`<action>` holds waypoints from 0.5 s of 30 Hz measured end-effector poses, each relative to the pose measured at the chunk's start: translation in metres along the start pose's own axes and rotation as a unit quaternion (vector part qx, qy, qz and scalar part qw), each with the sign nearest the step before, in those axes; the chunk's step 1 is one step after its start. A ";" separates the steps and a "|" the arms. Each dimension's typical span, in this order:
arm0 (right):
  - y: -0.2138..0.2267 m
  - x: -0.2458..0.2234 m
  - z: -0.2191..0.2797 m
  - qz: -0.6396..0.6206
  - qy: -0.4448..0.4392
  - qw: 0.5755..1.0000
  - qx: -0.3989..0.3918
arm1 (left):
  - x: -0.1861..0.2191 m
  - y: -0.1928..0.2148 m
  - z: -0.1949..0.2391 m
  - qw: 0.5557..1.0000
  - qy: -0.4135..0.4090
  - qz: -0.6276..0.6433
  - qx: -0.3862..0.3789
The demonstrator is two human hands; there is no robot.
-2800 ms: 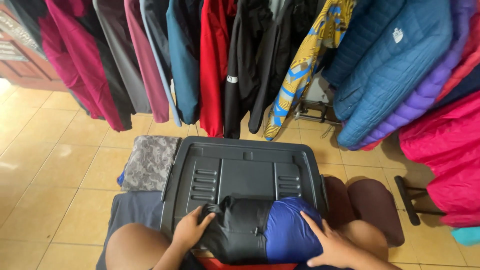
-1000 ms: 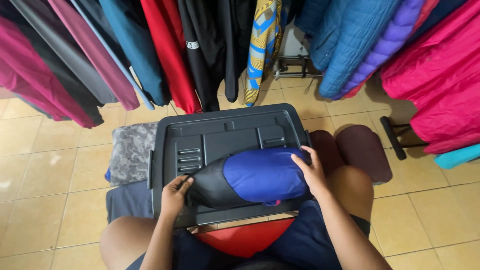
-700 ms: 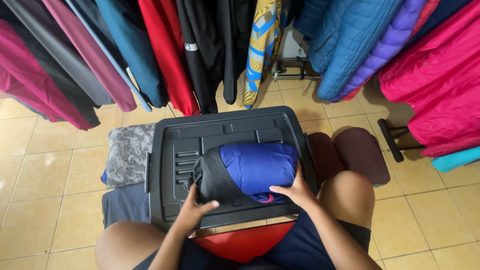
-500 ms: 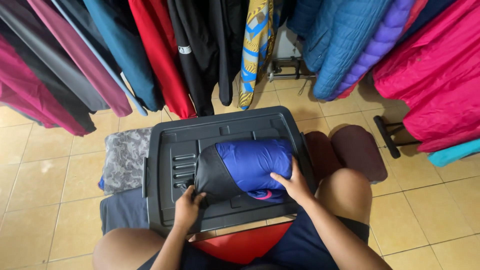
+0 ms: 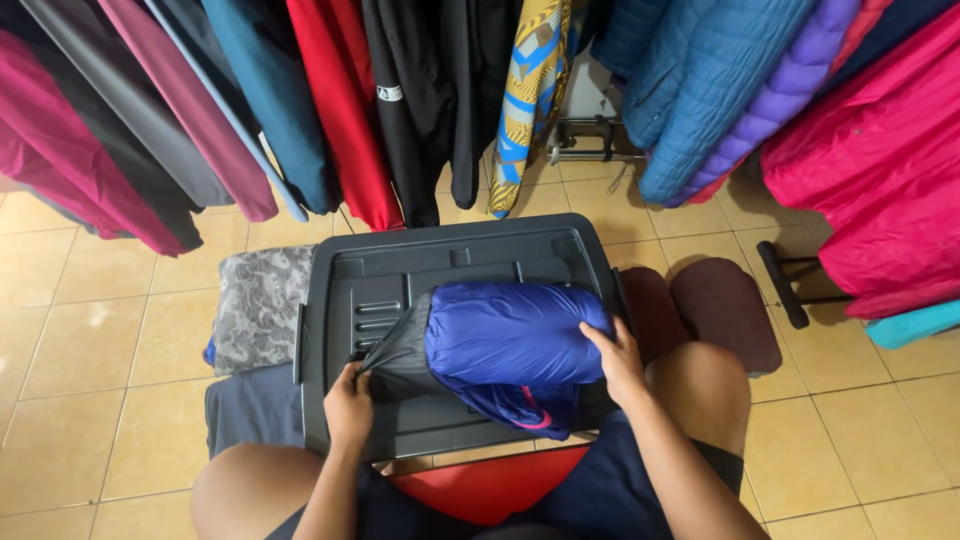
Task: The person removes a blue sleeping bag from a black compression sack and places it on a suitcase. They then fold the empty black sack and place it on the suitcase. The person is sitting on the floor in a room with hanging clothes.
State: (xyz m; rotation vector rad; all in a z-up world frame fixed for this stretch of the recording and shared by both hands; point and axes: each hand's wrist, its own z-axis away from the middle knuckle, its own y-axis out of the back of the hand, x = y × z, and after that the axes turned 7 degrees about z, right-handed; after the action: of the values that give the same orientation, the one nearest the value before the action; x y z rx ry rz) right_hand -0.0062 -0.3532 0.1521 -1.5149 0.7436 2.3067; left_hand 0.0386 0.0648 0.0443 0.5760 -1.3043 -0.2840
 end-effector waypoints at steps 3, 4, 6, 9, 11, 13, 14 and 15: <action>0.012 -0.019 0.009 0.185 -0.007 0.981 -0.057 | -0.008 -0.002 -0.005 0.999 0.038 0.009 -0.002; 0.011 -0.006 0.010 0.188 -0.006 0.980 -0.059 | -0.012 -0.006 -0.006 0.999 0.041 0.010 -0.001; 0.011 0.020 0.011 0.310 0.208 0.927 0.022 | -0.019 -0.015 -0.011 0.996 0.085 0.002 -0.024; 0.007 0.004 0.034 0.408 0.444 0.793 0.088 | -0.048 -0.033 -0.022 0.994 0.089 -0.037 -0.056; 0.002 -0.001 0.058 0.484 0.401 0.777 -0.002 | -0.035 -0.033 -0.016 0.993 0.087 -0.054 -0.066; -0.004 -0.001 0.078 0.552 0.351 0.751 -0.093 | -0.026 -0.033 -0.010 0.991 0.087 -0.071 -0.076; -0.007 0.001 0.085 0.580 0.346 0.728 -0.117 | -0.023 -0.034 -0.009 0.990 0.087 -0.073 -0.083; -0.010 0.003 0.092 0.607 0.342 0.703 -0.142 | -0.020 -0.033 -0.007 0.989 0.088 -0.075 -0.090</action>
State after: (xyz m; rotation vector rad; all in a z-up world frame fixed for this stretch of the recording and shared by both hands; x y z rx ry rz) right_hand -0.0732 -0.2934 0.1757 -2.6033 2.2342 2.5952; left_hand 0.0439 0.0491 0.0083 0.5332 -1.0547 -0.4596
